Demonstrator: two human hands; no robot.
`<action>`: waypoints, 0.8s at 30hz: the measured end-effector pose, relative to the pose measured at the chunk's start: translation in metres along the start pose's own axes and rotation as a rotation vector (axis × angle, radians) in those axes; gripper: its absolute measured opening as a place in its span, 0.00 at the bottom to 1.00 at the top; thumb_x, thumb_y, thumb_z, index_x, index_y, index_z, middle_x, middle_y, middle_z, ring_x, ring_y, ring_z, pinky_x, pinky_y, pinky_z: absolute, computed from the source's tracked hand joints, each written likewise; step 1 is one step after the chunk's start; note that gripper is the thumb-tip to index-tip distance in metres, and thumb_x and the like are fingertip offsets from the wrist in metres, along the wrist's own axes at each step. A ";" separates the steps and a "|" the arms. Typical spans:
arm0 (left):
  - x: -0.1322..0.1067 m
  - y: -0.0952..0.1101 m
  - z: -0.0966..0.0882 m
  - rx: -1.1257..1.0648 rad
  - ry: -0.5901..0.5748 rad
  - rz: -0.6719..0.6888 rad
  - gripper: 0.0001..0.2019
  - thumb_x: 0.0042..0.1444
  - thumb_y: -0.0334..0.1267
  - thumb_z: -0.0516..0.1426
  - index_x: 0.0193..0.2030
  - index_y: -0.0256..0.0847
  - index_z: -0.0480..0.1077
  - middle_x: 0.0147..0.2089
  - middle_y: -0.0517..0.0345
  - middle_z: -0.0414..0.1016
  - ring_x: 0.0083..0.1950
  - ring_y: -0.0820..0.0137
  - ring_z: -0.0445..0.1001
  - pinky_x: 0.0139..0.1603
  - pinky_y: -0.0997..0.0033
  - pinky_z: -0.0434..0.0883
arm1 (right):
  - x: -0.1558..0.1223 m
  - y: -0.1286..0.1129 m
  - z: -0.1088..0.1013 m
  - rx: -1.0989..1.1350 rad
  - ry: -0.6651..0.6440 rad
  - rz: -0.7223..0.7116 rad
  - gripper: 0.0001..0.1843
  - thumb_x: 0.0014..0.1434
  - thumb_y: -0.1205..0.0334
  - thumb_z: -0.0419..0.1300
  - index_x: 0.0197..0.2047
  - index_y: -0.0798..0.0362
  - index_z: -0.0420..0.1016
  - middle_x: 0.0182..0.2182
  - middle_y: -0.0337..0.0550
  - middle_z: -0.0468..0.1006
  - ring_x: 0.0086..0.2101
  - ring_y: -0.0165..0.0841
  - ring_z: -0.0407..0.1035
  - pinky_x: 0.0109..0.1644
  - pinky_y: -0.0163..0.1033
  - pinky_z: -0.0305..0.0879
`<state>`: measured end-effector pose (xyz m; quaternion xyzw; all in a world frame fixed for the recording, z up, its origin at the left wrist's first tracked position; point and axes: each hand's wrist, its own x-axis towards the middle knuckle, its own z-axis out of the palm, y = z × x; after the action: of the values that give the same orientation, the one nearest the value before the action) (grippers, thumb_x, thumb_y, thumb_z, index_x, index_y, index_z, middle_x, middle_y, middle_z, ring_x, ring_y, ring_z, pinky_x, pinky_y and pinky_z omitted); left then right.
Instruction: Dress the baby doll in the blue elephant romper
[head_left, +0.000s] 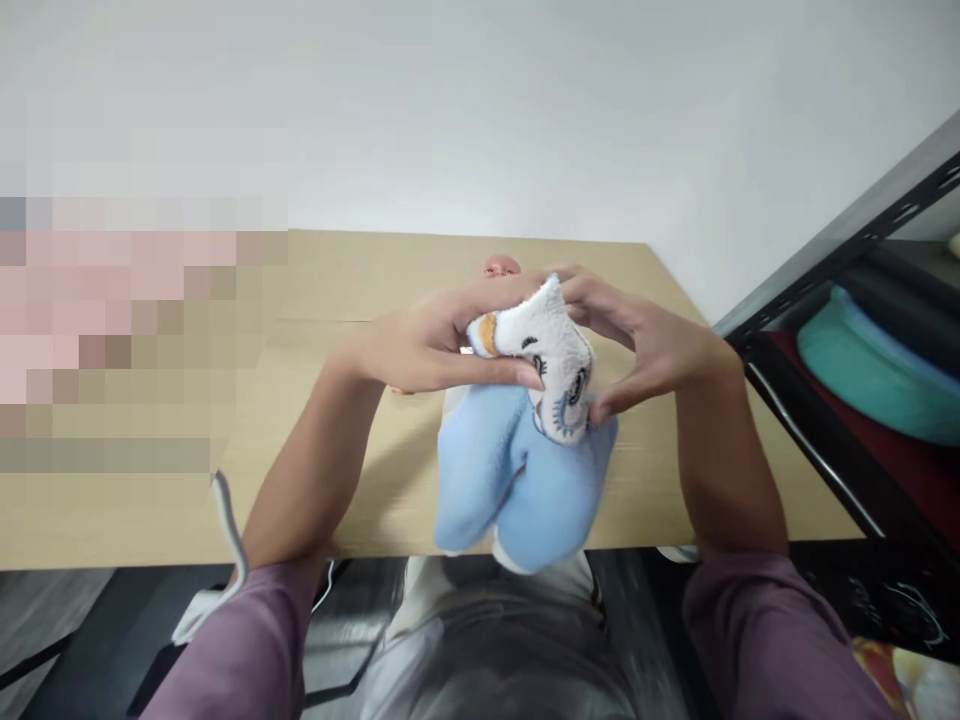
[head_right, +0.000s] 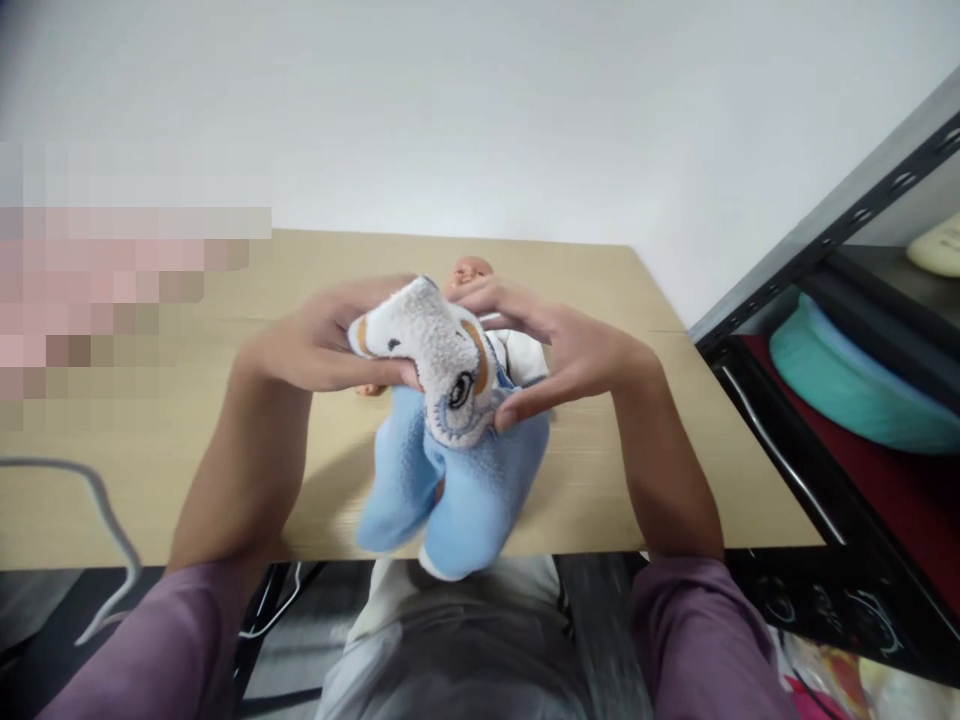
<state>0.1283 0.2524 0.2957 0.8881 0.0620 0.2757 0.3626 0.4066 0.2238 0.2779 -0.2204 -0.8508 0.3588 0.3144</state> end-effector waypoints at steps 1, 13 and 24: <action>-0.001 0.000 -0.004 0.013 0.003 0.007 0.20 0.68 0.60 0.71 0.45 0.45 0.80 0.50 0.51 0.85 0.60 0.56 0.82 0.68 0.54 0.83 | 0.001 0.003 0.002 0.011 -0.009 0.006 0.47 0.46 0.36 0.89 0.64 0.46 0.84 0.59 0.48 0.84 0.66 0.49 0.77 0.70 0.53 0.80; -0.016 -0.026 -0.029 0.146 0.056 -0.038 0.15 0.76 0.50 0.68 0.56 0.39 0.80 0.51 0.53 0.85 0.51 0.64 0.82 0.56 0.64 0.83 | -0.003 0.015 0.000 0.073 -0.018 0.121 0.31 0.57 0.49 0.86 0.60 0.47 0.86 0.41 0.37 0.86 0.40 0.36 0.81 0.45 0.38 0.83; -0.017 -0.049 -0.043 0.028 -0.038 -0.234 0.23 0.71 0.58 0.70 0.53 0.38 0.80 0.44 0.58 0.83 0.47 0.63 0.86 0.50 0.62 0.85 | 0.013 0.049 0.034 -0.028 0.042 0.247 0.26 0.63 0.43 0.80 0.56 0.51 0.87 0.47 0.44 0.90 0.49 0.45 0.84 0.58 0.47 0.85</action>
<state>0.0956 0.3090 0.2801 0.8848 0.1624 0.2137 0.3809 0.3808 0.2472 0.2272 -0.3351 -0.8155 0.3781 0.2824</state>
